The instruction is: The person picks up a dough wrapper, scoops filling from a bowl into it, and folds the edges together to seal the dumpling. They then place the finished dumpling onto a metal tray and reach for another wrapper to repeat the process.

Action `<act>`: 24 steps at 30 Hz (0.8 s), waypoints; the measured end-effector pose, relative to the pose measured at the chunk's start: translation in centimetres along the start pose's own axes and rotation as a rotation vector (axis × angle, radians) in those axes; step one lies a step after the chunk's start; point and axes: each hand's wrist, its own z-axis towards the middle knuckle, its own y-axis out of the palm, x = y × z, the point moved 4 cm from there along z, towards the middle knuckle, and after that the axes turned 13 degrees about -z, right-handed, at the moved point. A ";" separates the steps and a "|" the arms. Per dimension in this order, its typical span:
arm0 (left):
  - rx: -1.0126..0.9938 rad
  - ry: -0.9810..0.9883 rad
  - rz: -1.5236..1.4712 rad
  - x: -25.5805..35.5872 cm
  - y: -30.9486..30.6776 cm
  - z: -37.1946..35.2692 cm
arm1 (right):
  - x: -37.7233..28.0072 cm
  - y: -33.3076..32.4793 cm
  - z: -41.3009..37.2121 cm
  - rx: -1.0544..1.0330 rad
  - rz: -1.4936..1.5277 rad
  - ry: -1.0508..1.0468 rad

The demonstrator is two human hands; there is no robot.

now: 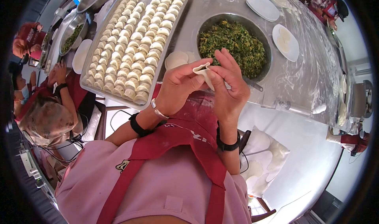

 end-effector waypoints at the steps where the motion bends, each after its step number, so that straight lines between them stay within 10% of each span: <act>1: -0.005 0.008 -0.034 -0.2 -0.1 0.1 | -0.1 0.1 0.1 -0.002 0.066 0.062; 24: -0.132 -0.193 0.089 0.7 -0.1 -0.4 | -0.7 0.8 0.2 -0.329 0.190 0.143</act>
